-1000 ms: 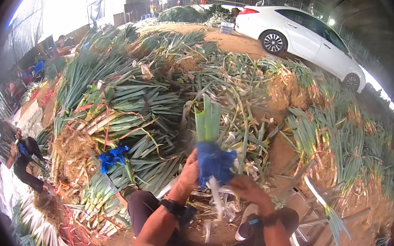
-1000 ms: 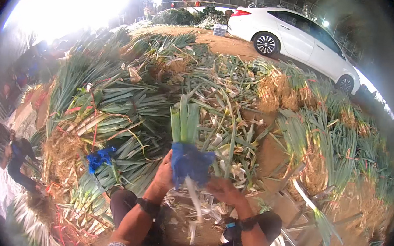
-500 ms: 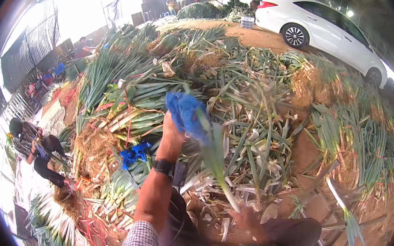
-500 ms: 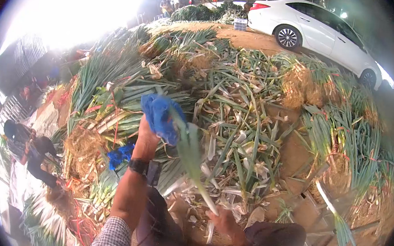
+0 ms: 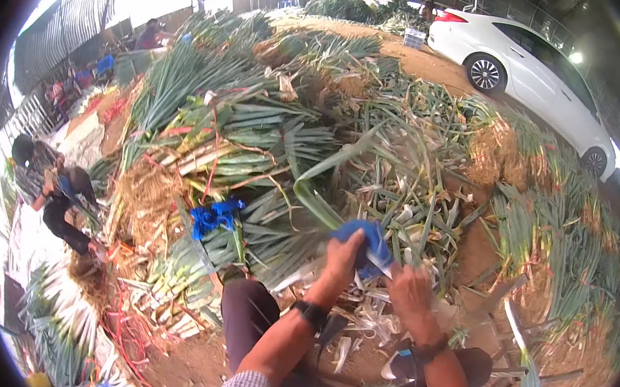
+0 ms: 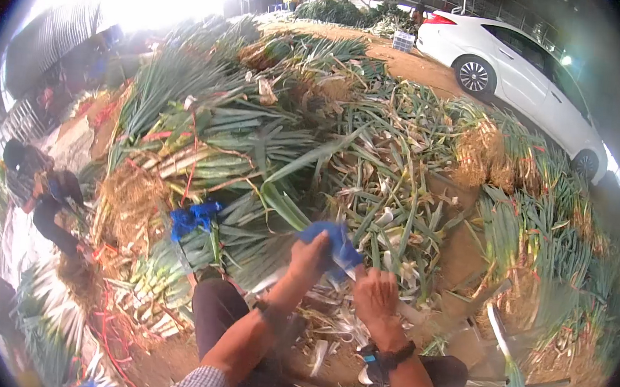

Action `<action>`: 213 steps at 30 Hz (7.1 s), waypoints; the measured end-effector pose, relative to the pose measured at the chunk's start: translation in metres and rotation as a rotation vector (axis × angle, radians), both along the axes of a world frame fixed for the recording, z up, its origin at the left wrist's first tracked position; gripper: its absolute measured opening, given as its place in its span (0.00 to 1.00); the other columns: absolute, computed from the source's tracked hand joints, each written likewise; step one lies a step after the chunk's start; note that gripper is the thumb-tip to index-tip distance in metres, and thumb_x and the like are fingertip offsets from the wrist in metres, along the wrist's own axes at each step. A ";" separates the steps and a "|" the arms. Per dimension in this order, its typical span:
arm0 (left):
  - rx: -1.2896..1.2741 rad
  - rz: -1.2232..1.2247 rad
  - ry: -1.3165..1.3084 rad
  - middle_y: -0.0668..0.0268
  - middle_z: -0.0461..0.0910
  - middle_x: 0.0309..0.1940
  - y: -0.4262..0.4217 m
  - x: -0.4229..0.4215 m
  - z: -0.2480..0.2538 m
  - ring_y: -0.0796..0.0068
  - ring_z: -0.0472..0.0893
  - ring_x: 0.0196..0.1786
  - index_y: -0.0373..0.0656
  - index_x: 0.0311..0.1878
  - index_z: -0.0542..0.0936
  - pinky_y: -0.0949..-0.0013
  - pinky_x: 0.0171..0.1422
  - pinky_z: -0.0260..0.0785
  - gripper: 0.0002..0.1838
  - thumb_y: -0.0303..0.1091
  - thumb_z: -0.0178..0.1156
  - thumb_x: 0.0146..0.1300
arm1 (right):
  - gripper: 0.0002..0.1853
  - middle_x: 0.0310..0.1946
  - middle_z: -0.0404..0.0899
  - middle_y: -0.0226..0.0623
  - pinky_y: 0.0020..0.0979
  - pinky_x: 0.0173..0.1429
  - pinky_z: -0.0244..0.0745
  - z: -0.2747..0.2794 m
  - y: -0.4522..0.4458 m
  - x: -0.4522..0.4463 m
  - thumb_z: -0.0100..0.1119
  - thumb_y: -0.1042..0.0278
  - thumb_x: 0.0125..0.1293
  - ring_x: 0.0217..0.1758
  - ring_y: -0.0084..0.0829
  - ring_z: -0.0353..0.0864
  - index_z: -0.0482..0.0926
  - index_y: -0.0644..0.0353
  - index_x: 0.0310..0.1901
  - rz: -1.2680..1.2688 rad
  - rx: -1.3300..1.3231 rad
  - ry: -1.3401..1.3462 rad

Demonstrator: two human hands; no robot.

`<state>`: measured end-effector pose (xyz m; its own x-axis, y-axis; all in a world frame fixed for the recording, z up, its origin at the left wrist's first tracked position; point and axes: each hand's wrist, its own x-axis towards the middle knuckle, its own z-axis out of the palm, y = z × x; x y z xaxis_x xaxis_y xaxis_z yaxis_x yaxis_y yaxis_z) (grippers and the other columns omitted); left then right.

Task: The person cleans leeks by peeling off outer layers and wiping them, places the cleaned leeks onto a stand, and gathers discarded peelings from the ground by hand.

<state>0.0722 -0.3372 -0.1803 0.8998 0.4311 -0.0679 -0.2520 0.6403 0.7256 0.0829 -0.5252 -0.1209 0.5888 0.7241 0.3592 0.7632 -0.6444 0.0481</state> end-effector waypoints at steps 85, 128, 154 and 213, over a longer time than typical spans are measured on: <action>0.952 -0.426 0.283 0.67 0.83 0.31 -0.025 -0.094 0.000 0.77 0.82 0.33 0.37 0.54 0.80 0.70 0.34 0.73 0.19 0.43 0.59 0.70 | 0.12 0.31 0.75 0.32 0.37 0.42 0.71 0.015 -0.004 0.132 0.56 0.57 0.74 0.33 0.29 0.74 0.74 0.58 0.42 0.150 1.992 1.531; 0.984 -0.831 0.264 0.66 0.82 0.35 -0.077 -0.086 0.013 0.81 0.78 0.35 0.33 0.52 0.80 0.71 0.40 0.74 0.15 0.35 0.59 0.71 | 0.11 0.22 0.77 0.31 0.35 0.28 0.83 -0.010 -0.002 0.117 0.69 0.63 0.64 0.21 0.23 0.75 0.78 0.59 0.35 0.000 1.828 1.458; 0.757 -0.623 0.342 0.68 0.81 0.39 -0.059 -0.096 -0.007 0.80 0.80 0.40 0.33 0.58 0.76 0.74 0.44 0.73 0.18 0.35 0.59 0.71 | 0.14 0.21 0.66 0.25 0.28 0.28 0.63 -0.011 -0.024 0.124 0.58 0.56 0.73 0.21 0.21 0.64 0.75 0.61 0.44 -0.004 1.733 1.593; 0.603 -0.227 0.719 0.59 0.83 0.33 -0.035 -0.098 -0.055 0.75 0.80 0.28 0.31 0.45 0.81 0.72 0.32 0.73 0.15 0.36 0.53 0.69 | 0.14 0.17 0.63 0.21 0.25 0.20 0.59 0.005 -0.039 0.125 0.52 0.59 0.76 0.14 0.17 0.59 0.77 0.62 0.43 0.521 1.770 1.639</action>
